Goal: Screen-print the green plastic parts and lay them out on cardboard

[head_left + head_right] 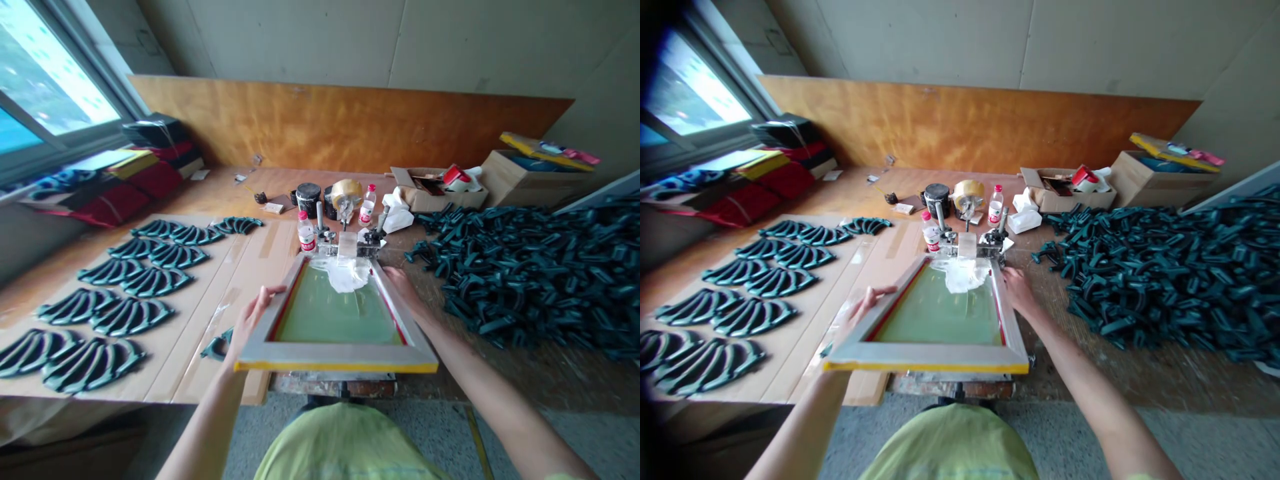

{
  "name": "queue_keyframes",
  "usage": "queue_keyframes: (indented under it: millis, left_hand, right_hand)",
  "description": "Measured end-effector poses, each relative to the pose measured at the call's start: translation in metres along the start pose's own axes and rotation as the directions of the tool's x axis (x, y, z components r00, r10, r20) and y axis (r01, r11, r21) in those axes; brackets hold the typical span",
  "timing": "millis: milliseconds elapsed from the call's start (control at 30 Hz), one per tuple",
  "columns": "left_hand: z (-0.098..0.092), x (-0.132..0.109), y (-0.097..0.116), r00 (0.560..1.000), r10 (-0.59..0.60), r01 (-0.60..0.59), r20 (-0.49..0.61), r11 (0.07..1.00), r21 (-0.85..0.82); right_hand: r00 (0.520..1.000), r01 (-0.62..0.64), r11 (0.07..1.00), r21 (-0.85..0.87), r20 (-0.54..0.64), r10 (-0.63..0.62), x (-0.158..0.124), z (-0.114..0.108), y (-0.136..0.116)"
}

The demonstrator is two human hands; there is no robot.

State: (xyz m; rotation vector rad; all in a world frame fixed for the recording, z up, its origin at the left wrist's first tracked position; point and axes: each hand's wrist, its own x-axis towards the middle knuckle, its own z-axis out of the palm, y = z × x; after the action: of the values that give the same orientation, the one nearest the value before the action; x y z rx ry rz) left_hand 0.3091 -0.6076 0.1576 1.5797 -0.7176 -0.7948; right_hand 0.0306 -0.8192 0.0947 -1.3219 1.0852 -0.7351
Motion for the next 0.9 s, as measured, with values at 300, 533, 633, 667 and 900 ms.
queue_keyframes:
  millis: [300, 533, 633, 667, 900]
  left_hand:
    - [0.007, -0.013, -0.123, 0.954, -0.286, 0.281, 0.087, 0.958, 0.062]
    - [0.004, -0.011, -0.141, 0.953, -0.292, 0.286, 0.084, 0.955, 0.075]
    - [0.004, -0.011, -0.142, 0.956, -0.278, 0.271, 0.094, 0.959, 0.083]
    - [0.005, -0.011, -0.142, 0.957, -0.274, 0.266, 0.095, 0.960, 0.091]
    - [0.006, -0.012, -0.131, 0.959, -0.269, 0.261, 0.086, 0.961, 0.088]
  right_hand:
    - [0.828, 0.509, 0.203, -0.836, 0.411, -0.382, 0.060, 0.065, -0.038]
    - [0.748, 0.651, 0.085, -0.754, 0.618, -0.244, 0.022, 0.062, -0.010]
    - [0.608, 0.788, 0.065, -0.612, 0.757, -0.241, 0.002, 0.042, -0.005]
    - [0.585, 0.807, 0.072, -0.586, 0.779, -0.227, 0.000, 0.037, -0.007]
    - [0.677, 0.714, 0.140, -0.686, 0.627, -0.385, 0.005, 0.052, 0.003]
